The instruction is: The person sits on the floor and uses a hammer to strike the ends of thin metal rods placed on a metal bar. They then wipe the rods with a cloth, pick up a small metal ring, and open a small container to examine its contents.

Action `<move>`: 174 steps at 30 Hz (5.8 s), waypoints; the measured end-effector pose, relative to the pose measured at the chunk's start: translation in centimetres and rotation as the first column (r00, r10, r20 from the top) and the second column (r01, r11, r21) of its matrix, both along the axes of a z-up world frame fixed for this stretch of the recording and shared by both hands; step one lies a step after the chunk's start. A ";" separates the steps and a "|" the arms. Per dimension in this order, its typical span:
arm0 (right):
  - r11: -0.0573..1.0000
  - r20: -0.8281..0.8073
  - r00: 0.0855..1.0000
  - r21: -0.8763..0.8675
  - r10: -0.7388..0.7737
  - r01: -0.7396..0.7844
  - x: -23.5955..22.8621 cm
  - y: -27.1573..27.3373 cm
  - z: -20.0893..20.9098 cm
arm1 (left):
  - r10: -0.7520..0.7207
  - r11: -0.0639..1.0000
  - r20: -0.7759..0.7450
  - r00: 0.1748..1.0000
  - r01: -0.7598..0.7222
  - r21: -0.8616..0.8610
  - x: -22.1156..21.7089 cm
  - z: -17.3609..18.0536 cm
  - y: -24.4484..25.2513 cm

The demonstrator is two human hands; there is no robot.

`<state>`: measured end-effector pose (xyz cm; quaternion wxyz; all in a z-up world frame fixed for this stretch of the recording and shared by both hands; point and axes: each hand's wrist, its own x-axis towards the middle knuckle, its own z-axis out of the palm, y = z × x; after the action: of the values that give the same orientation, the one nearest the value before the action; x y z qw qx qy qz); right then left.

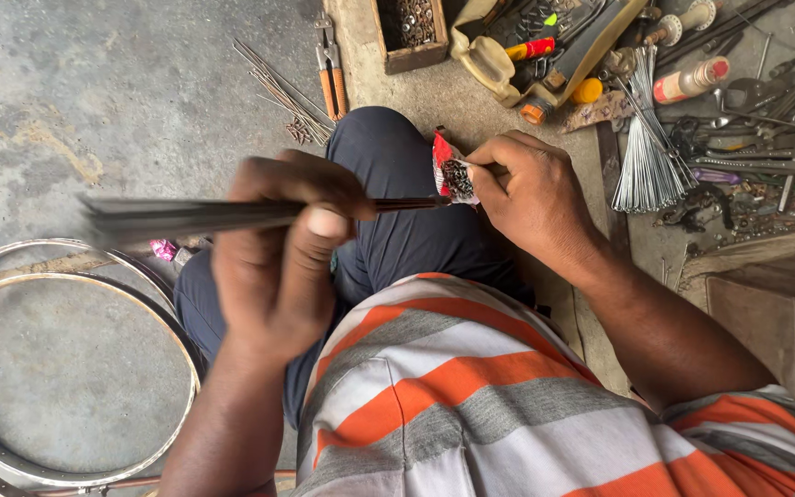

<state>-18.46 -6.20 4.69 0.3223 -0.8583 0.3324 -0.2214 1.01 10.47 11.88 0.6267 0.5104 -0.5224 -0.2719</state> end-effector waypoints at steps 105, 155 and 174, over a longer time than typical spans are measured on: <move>0.961 0.150 0.983 -0.271 0.104 -0.061 0.2 -0.2 -2.8 | 0.070 0.925 0.080 0.994 -0.094 0.367 -3.7 -9.7 -8.3; 0.964 -0.895 0.446 0.096 -0.026 0.248 -20.9 -8.2 -15.7 | -0.040 0.738 0.231 0.972 -0.127 0.662 6.6 -15.9 -2.6; 0.854 -0.668 0.595 -0.122 -0.448 0.506 -8.4 -22.3 -23.5 | 0.251 0.454 0.209 0.945 -0.305 0.837 7.2 -21.8 6.1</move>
<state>-26.89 -28.48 -18.85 0.1422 -0.7442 0.6514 0.0404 8.19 16.57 -9.92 0.3106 0.8387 -0.2442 -0.3749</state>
